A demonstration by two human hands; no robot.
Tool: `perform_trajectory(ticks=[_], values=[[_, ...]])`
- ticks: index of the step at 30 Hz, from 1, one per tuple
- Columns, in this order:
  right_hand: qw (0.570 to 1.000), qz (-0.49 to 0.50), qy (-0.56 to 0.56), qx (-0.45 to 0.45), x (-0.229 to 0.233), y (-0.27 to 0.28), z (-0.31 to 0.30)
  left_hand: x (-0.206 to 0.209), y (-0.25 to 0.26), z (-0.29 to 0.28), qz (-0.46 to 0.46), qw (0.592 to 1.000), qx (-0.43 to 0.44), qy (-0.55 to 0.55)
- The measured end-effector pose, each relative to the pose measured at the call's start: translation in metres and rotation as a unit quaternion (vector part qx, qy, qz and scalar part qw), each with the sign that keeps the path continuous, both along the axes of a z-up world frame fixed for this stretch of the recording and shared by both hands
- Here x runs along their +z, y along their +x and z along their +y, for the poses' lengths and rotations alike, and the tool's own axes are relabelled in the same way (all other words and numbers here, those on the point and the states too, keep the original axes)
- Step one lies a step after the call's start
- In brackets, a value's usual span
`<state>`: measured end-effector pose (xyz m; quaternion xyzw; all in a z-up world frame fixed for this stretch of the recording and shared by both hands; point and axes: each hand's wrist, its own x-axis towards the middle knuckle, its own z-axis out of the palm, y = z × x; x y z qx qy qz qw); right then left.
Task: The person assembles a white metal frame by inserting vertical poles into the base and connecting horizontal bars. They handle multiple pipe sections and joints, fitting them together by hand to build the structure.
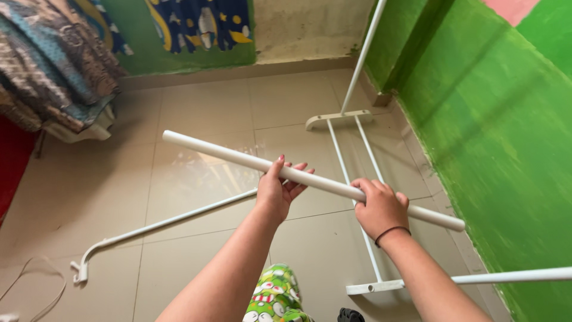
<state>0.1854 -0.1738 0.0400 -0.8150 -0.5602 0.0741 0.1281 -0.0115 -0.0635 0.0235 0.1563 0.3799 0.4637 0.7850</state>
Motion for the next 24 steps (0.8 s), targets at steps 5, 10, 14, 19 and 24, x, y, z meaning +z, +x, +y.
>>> perform_trajectory(ticks=[5, 10, 14, 19, 24], values=[[0.999, 0.034, -0.024, 0.006, -0.008, -0.013, -0.007, 0.002, -0.016, -0.014, 0.032, 0.999, 0.007, -0.021], [0.998, 0.057, -0.009, -0.007, -0.014, -0.007, -0.003, 0.009, -0.006, -0.004, 0.041, 0.999, -0.013, 0.010], [0.998, 0.058, -0.025, -0.004, -0.013, -0.003, 0.001, 0.000, 0.003, -0.006, 0.032, 0.998, -0.029, 0.039], [0.998, 0.045, -0.012, 0.037, -0.012, -0.026, 0.016, -0.015, 0.012, -0.006, -0.006, 0.999, -0.035, 0.019], [0.996, 0.049, -0.061, 0.043, -0.008, -0.039, 0.049, -0.020, 0.009, 0.022, -0.002, 0.999, -0.024, -0.020]])
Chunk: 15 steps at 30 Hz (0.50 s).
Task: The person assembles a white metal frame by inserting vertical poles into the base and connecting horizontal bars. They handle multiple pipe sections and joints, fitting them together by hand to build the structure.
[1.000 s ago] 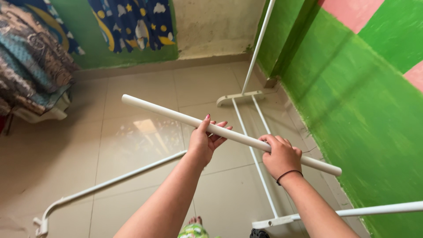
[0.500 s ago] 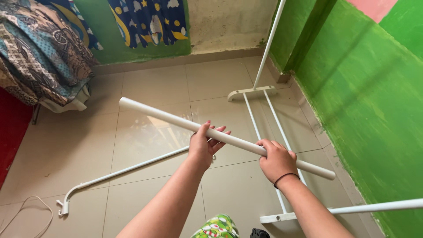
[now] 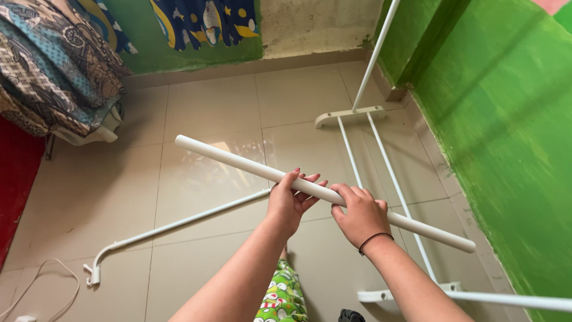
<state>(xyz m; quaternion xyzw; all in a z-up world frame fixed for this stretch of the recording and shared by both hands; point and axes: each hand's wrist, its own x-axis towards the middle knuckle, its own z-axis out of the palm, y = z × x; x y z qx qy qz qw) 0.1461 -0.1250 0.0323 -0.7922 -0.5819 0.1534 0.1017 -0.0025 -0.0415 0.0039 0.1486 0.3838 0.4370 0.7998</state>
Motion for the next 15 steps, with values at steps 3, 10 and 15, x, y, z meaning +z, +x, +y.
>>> perform_trajectory(ticks=[3, 10, 15], values=[[1.000, -0.015, 0.023, -0.009, -0.002, 0.003, 0.034, 0.001, 0.003, 0.036, -0.010, 1.000, -0.008, -0.001], [0.997, -0.042, 0.067, -0.017, 0.010, 0.012, 0.141, 0.014, 0.011, 0.144, -0.022, 0.999, 0.027, 0.013], [0.992, -0.057, 0.112, -0.029, 0.027, 0.013, 0.207, 0.027, 0.015, 0.219, -0.065, 0.991, -0.004, 0.113]])
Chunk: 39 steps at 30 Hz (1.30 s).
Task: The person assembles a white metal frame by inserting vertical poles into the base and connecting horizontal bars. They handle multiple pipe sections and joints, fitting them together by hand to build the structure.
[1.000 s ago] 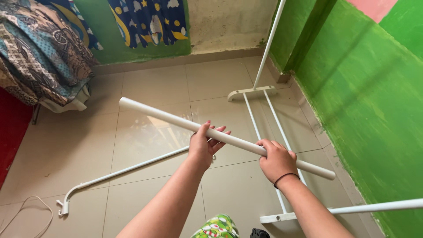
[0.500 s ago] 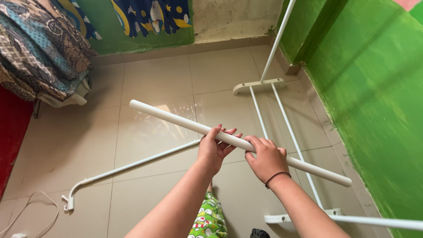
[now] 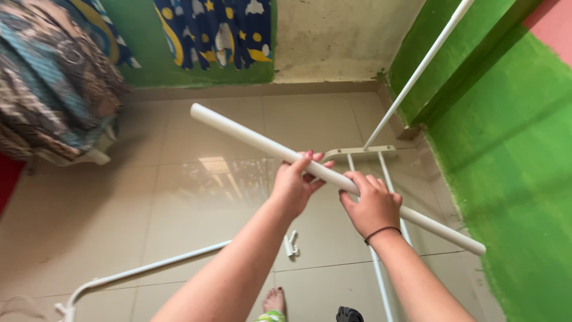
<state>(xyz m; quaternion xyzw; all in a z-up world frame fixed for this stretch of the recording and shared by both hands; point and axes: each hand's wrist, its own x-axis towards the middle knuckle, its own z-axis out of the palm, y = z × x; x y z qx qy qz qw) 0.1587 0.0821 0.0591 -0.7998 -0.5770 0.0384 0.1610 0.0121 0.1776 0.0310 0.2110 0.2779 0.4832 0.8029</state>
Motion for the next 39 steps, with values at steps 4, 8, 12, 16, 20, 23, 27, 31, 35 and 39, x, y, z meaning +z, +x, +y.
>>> perform_trajectory(ticks=[4, 8, 12, 16, 20, 23, 27, 31, 35, 39], values=[[0.960, -0.029, 0.271, 0.068, 0.017, 0.015, 0.021, 0.016, 0.025, 0.037, -0.019, 0.999, 0.020, -0.029], [0.930, -0.015, 0.363, 0.057, 0.018, 0.044, 0.043, 0.023, 0.058, 0.073, -0.075, 0.997, 0.029, -0.013], [0.942, 0.134, 0.304, -0.043, 0.012, 0.078, 0.071, 0.021, 0.103, 0.106, -0.101, 0.994, 0.039, -0.012], [0.829, 0.517, 0.195, -0.082, 0.001, 0.112, 0.131, 0.016, 0.157, 0.156, -0.148, 0.989, 0.019, -0.020], [0.627, 0.745, 0.219, -0.062, 0.004, 0.163, 0.192, 0.019, 0.212, 0.194, -0.141, 0.989, -0.052, 0.000], [0.565, 0.778, 0.275, 0.002, 0.014, 0.212, 0.230, 0.038, 0.253, 0.229, -0.147, 0.983, -0.092, 0.055], [0.506, 0.770, 0.385, -0.049, 0.033, 0.294, 0.255, 0.053, 0.282, 0.269, -0.103, 0.992, 0.040, -0.068], [0.554, 0.711, 0.427, -0.075, 0.063, 0.342, 0.263, 0.058, 0.291, 0.286, -0.074, 0.990, 0.068, -0.101], [0.579, 0.685, 0.441, 0.015, 0.080, 0.353, 0.287, 0.055, 0.349, 0.289, -0.146, 0.977, 0.044, -0.152], [0.619, 0.682, 0.388, 0.027, 0.072, 0.332, 0.312, 0.058, 0.406, 0.309, -0.179, 0.975, -0.030, -0.126]])
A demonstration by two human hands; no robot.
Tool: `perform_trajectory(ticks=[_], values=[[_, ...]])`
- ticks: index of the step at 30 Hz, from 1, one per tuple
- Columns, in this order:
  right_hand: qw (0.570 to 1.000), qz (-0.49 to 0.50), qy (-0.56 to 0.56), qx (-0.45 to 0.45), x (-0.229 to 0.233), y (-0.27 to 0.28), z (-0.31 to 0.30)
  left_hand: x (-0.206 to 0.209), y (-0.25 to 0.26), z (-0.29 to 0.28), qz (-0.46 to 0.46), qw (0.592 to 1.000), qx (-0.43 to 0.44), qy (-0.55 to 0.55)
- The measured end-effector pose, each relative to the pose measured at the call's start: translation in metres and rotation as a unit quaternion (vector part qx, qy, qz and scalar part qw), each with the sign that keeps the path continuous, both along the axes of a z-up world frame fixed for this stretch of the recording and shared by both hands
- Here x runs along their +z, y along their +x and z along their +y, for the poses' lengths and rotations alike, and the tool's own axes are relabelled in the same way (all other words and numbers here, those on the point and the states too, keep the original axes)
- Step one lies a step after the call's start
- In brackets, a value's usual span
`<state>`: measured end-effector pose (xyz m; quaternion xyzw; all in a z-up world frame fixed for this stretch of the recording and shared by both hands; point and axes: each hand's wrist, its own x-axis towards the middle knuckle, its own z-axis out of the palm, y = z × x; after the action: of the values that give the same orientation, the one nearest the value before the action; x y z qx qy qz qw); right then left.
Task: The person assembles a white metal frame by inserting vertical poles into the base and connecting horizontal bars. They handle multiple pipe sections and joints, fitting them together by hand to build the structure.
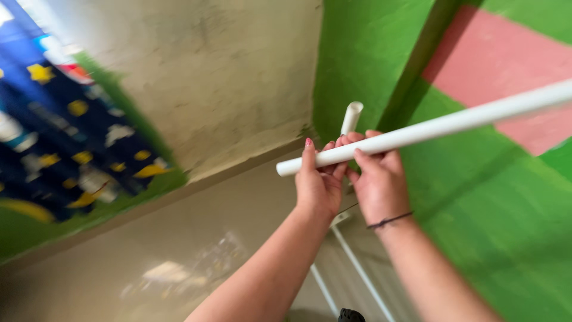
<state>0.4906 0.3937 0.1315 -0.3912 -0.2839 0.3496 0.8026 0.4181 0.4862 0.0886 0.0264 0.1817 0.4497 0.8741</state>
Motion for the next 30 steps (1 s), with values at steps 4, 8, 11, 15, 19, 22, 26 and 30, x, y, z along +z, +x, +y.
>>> perform_trajectory(ticks=[4, 8, 11, 15, 19, 22, 26, 30], values=[[0.996, 0.003, 0.031, -0.081, 0.027, 0.018, 0.019, 0.013, 0.008, 0.061, 0.126, 0.987, 0.012, 0.098], [0.993, -0.044, 0.026, -0.111, 0.066, 0.059, 0.040, 0.035, -0.009, 0.123, 0.279, 0.914, 0.015, 0.296], [0.987, -0.070, 0.015, -0.143, 0.085, 0.077, 0.067, 0.064, -0.002, 0.152, 0.310, 0.777, -0.150, 0.527], [0.982, -0.089, 0.035, -0.160, 0.102, 0.075, 0.094, 0.097, 0.010, 0.163, 0.351, 0.629, -0.327, 0.612], [0.985, -0.088, 0.031, -0.145, 0.110, 0.063, 0.110, 0.098, 0.022, 0.155, 0.342, 0.583, -0.147, 0.722], [0.983, -0.115, -0.001, -0.143, 0.104, 0.051, 0.125, 0.089, 0.037, 0.151, 0.313, 0.581, -0.123, 0.741], [0.972, -0.173, -0.048, -0.154, 0.093, 0.057, 0.115, 0.063, 0.055, 0.157, 0.236, 0.561, -0.131, 0.783], [0.963, -0.185, -0.117, -0.155, 0.087, 0.072, 0.111, 0.050, 0.072, 0.163, 0.218, 0.522, -0.125, 0.815]])
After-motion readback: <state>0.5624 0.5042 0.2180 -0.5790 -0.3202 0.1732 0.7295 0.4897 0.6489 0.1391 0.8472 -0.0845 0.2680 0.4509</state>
